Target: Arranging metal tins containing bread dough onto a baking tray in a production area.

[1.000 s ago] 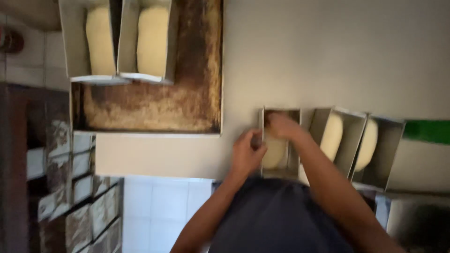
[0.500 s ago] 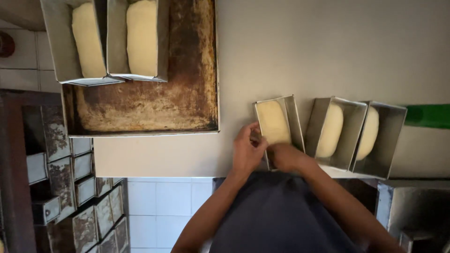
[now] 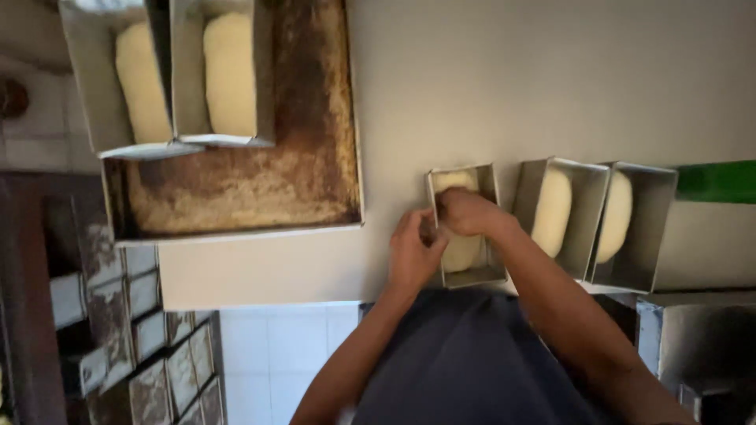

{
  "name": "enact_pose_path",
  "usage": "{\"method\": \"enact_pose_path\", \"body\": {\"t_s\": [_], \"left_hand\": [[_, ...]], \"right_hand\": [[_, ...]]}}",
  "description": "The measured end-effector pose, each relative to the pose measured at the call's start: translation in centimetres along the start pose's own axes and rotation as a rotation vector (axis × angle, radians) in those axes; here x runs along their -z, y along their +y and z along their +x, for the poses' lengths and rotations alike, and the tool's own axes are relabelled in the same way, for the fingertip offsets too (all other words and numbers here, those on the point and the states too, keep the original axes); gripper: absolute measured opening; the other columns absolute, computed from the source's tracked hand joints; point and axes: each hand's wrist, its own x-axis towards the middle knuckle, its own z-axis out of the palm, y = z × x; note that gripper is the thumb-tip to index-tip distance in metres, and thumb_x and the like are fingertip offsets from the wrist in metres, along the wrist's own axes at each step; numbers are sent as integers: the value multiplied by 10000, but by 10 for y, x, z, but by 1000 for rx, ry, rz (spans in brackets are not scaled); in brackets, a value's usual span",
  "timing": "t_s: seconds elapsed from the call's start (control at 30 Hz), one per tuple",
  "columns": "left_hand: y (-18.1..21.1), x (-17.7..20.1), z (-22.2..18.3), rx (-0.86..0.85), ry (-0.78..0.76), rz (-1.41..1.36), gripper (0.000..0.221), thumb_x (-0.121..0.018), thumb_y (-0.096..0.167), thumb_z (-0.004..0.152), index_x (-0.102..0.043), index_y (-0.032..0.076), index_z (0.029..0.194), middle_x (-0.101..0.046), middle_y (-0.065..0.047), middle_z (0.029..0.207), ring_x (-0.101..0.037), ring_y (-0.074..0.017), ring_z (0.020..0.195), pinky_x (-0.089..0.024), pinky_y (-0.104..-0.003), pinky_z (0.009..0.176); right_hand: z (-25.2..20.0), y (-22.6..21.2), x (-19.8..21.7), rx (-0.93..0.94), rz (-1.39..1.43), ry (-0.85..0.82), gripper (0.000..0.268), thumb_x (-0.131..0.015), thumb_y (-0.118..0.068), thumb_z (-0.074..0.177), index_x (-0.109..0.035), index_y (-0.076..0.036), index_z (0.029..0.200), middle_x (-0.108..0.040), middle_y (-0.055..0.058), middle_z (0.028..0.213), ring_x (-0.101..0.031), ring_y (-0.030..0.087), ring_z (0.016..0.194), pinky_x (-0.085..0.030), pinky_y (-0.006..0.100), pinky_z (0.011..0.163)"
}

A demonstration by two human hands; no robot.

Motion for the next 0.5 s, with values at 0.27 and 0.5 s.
{"method": "enact_pose_path", "body": {"t_s": [0.27,0.5], "left_hand": [[-1,-2,1,-56,-15,27,369,-770,75,798,-663,13,1146,-681,-157,1006,-715,-302,822,-597,-393,726],[-3,-7,8,-70,22,-83,353,-741,57,868,-675,23,1213,-714,-145,982,-736,-230,770,-624,-343,655]], "right_hand": [[13,-4,32,-152,-14,-72,291,-590,-240,923,-718,-11,1049,-717,262,1127,-694,420,1051,-545,510,916],[-38,-18,17,-102,75,-246,296,-563,-253,940,-680,-61,1132,-702,208,1157,-657,395,1073,-507,498,937]]}}
